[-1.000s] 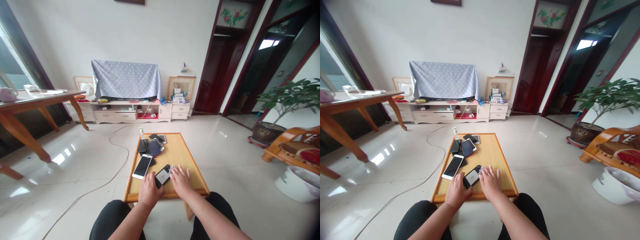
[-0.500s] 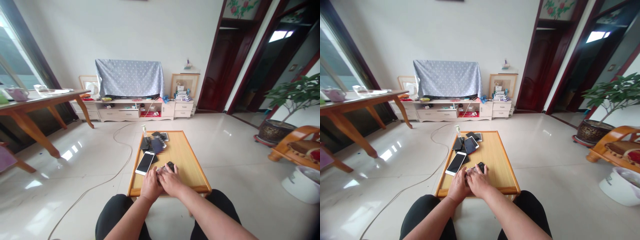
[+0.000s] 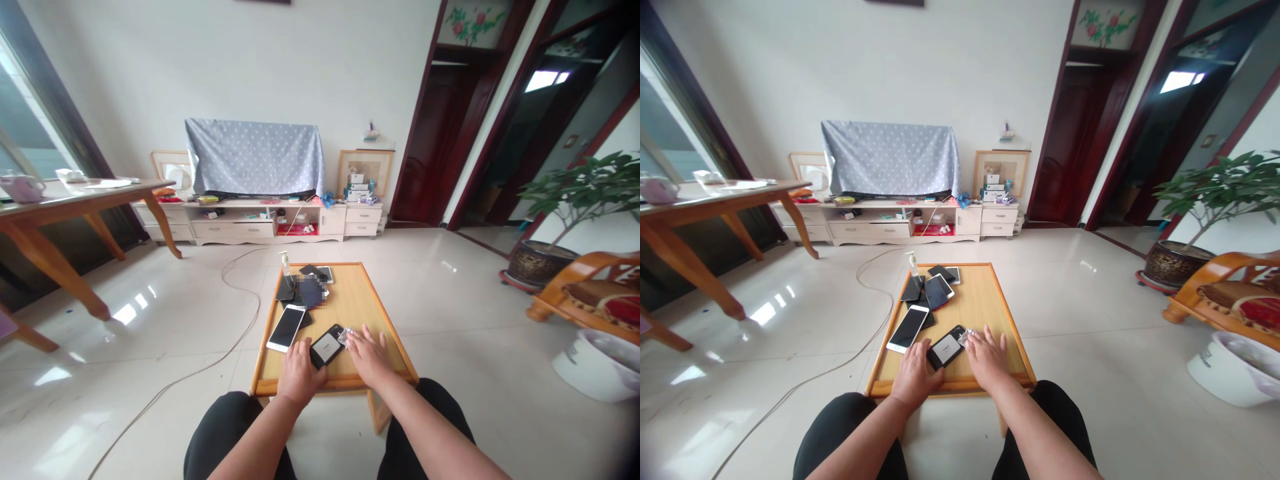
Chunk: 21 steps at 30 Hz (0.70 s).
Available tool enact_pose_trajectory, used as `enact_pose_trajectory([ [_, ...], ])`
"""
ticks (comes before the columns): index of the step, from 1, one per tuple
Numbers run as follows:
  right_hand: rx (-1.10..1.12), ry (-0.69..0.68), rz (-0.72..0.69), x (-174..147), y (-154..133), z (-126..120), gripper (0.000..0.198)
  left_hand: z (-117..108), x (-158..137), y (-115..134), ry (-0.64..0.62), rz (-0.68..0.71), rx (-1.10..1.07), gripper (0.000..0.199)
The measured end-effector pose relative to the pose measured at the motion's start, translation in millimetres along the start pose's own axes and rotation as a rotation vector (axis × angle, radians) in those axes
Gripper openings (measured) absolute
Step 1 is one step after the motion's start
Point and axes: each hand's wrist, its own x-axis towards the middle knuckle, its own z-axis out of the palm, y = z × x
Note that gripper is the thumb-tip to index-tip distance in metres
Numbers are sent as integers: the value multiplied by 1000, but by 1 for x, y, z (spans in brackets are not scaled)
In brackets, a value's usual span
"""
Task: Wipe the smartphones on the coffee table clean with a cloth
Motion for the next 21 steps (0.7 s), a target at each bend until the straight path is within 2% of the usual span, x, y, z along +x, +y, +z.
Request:
enact_pose_trajectory([
  [2, -11, 12, -40, -6, -3, 3, 52, 0, 0, 0, -1, -9, -1, 63],
  [6, -2, 3, -210, -24, -14, 9, 50, 2, 0, -1, 7, -14, 4, 63],
  [8, -3, 8, -190, -25, -13, 7, 50, 2, 0, 0, 8, -8, 4, 63],
  [12, 4, 37, -53, -20, -11, 3, 49, 0, 0, 2, 5, 6, 3, 63],
  [18, 81, -12, -290, -40, -30, 15, 47, 0, -1, 1, -5, -13, 12, 59],
  [21, 45, 2, -196, -33, -25, 10, 48, 0, -2, 1, 2, 3, 3, 60],
])
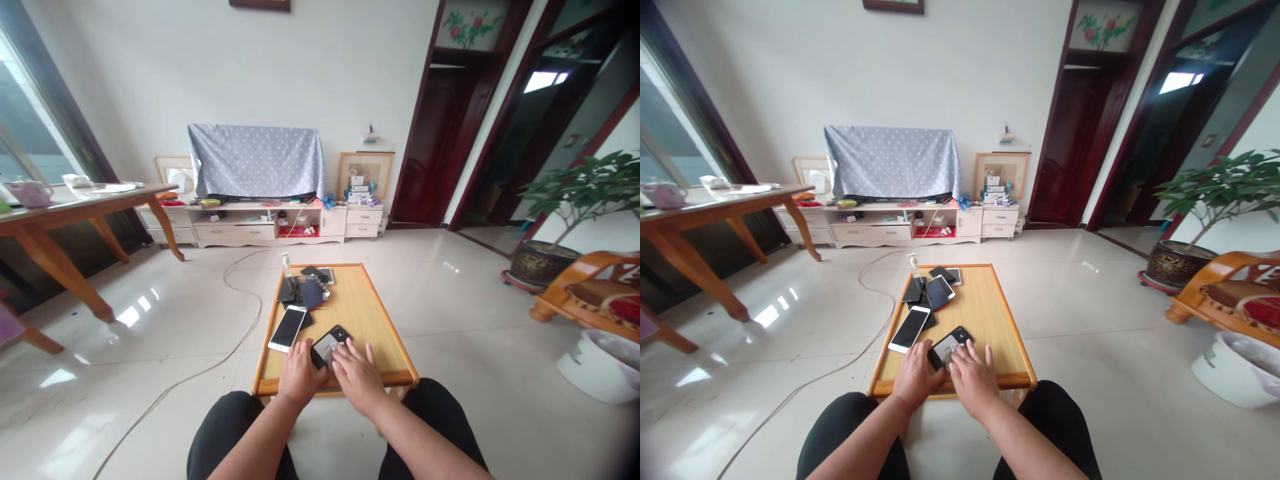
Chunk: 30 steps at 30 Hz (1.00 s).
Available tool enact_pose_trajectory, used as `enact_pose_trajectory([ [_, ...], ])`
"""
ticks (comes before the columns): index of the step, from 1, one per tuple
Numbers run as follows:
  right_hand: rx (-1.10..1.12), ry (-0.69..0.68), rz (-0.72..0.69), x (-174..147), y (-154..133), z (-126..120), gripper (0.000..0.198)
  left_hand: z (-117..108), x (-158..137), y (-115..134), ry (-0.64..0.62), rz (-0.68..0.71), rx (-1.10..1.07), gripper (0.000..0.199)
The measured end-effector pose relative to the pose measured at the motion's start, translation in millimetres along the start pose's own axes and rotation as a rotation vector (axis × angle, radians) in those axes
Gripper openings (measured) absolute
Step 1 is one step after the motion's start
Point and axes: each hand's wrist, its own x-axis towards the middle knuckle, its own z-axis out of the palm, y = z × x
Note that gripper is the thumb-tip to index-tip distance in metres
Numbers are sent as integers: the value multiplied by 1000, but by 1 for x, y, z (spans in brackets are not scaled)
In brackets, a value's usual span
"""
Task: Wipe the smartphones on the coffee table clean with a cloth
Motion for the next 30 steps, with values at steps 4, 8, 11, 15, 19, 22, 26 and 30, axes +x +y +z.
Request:
enact_pose_trajectory([
  [4, -44, 33, 156, 13, 4, -7, 53, 1, -1, -1, 13, 12, 2, 59],
  [8, 22, -31, -80, 9, -13, -1, 52, 2, -2, -4, 19, 20, -2, 56],
  [11, -9, -38, -85, 14, -14, -4, 53, 1, -3, -4, 13, 12, -4, 54],
  [15, -85, 17, 118, 34, -8, -11, 61, -1, -2, -2, 3, -6, -3, 58],
  [19, 12, -76, -72, 36, -27, 1, 56, 1, -3, -6, 13, 0, -26, 54],
  [22, 59, -129, -191, 35, -36, 8, 52, 4, -4, -10, 32, 13, -46, 53],
  [26, -20, -102, -116, 52, -23, 0, 52, 2, -4, -10, 32, -37, -51, 64],
  [30, -39, -96, -11, 65, -17, 0, 54, -2, -3, -7, 32, -50, -48, 70],
])
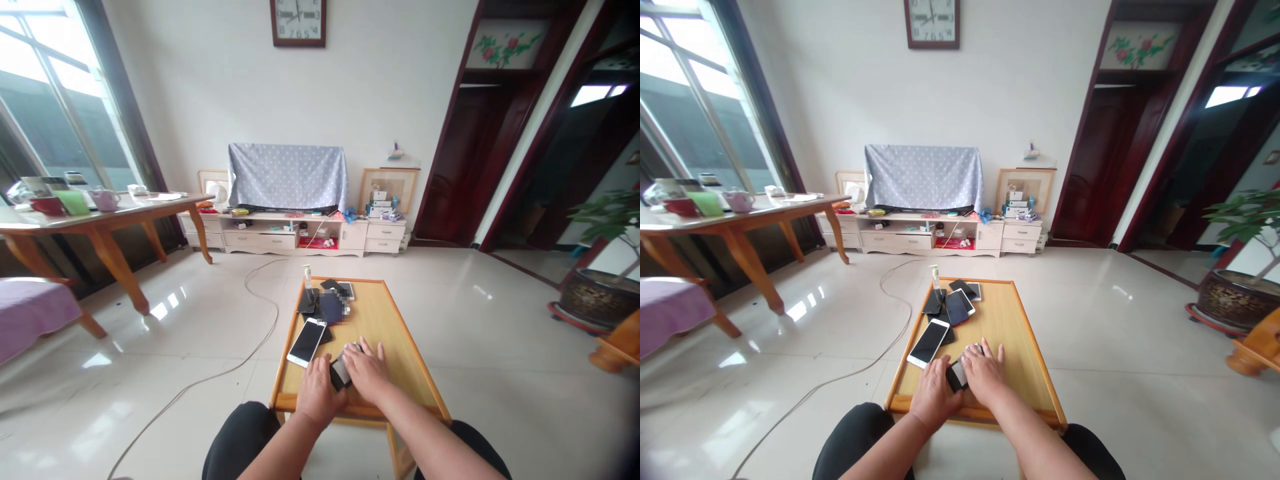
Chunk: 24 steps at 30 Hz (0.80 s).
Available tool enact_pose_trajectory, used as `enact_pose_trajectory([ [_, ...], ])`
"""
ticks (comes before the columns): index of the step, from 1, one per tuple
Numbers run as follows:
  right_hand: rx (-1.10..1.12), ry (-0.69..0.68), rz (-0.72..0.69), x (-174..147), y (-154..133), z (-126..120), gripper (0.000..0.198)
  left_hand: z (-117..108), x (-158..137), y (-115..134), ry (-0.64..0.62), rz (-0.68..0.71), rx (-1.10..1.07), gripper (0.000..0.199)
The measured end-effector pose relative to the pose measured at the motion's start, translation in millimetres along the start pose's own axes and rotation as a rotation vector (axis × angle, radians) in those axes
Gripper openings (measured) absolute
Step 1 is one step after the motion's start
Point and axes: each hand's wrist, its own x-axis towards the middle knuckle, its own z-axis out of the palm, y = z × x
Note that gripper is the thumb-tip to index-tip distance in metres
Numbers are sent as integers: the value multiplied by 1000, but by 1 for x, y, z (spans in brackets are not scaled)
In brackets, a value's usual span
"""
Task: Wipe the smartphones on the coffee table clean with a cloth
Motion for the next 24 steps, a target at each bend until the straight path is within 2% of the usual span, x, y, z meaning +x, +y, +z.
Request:
enact_pose_trajectory([
  [4, 9, -32, -153, 0, -5, 10, 52, -2, 0, 0, 4, 27, -20, 67],
  [6, -26, -3, -83, 3, 0, 12, 53, -2, 0, -1, 5, 19, -5, 68],
  [10, -96, 64, 174, 4, 16, 11, 56, -1, 0, -1, -11, -10, 30, 69],
  [12, -115, 72, 178, -6, 19, 13, 56, 1, 0, 0, -14, -6, 41, 67],
  [16, -112, 86, 69, -39, 16, 21, 55, 3, 1, 0, -2, 19, 57, 62],
  [18, -112, 93, 75, -51, 18, 21, 55, 2, 1, 0, -6, 28, 55, 62],
  [21, -112, 85, 143, -50, 27, 15, 56, 1, 1, 0, -15, 37, 54, 61],
  [24, -87, 63, 175, -33, 31, 6, 58, 0, 0, 0, -22, 34, 50, 61],
])
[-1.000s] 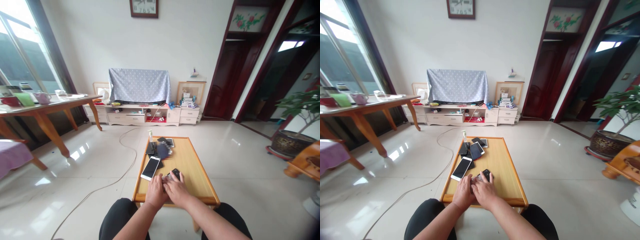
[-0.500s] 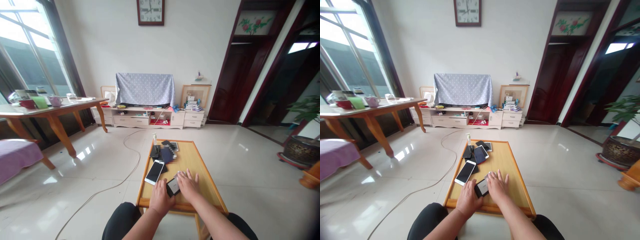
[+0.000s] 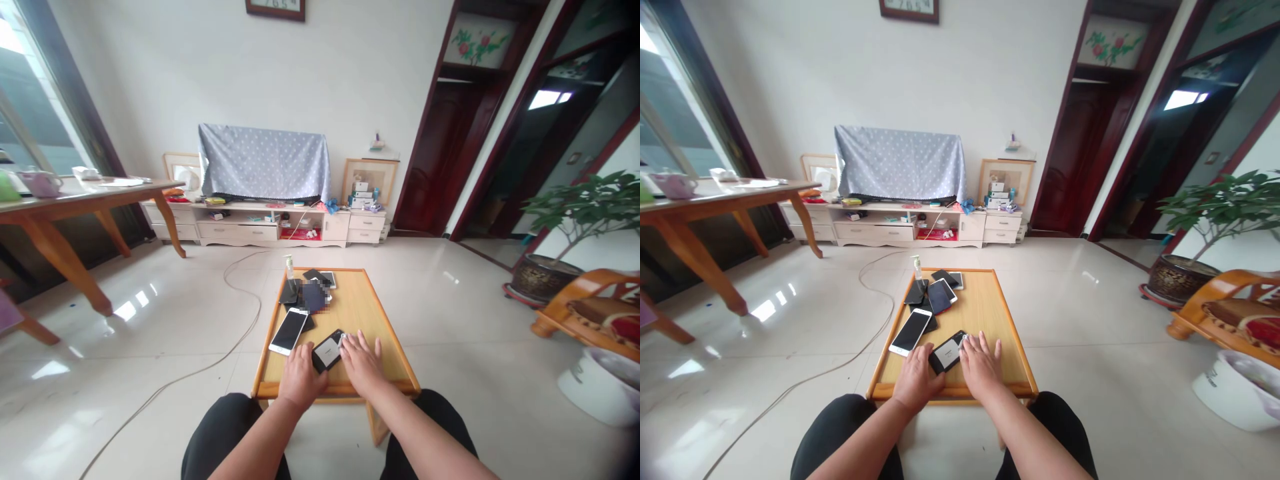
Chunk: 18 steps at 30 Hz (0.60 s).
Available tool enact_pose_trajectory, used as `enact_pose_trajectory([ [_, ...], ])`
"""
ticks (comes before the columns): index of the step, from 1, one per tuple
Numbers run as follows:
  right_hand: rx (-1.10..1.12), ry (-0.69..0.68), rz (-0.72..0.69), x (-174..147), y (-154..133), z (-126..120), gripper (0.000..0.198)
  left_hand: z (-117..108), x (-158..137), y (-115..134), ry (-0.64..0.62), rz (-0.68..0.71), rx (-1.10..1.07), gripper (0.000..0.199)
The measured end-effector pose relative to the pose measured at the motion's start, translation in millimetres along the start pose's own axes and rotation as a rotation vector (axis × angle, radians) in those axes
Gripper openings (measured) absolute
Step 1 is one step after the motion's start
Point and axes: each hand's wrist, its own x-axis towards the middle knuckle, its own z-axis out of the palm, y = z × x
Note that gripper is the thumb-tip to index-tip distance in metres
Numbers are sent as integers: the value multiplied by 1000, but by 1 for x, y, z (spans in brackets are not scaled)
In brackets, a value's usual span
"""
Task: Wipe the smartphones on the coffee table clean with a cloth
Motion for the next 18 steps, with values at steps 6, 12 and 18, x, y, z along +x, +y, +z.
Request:
enact_pose_trajectory([
  [6, 53, -95, -99, 21, -34, -11, 58, 4, 0, -1, 1, 18, -37, 70],
  [12, 134, -113, -321, -13, -52, -6, 52, 7, 0, -3, 11, 29, -57, 57],
  [18, 112, -40, -208, -32, -15, -4, 56, 1, 2, 4, -29, 0, -23, 59],
])
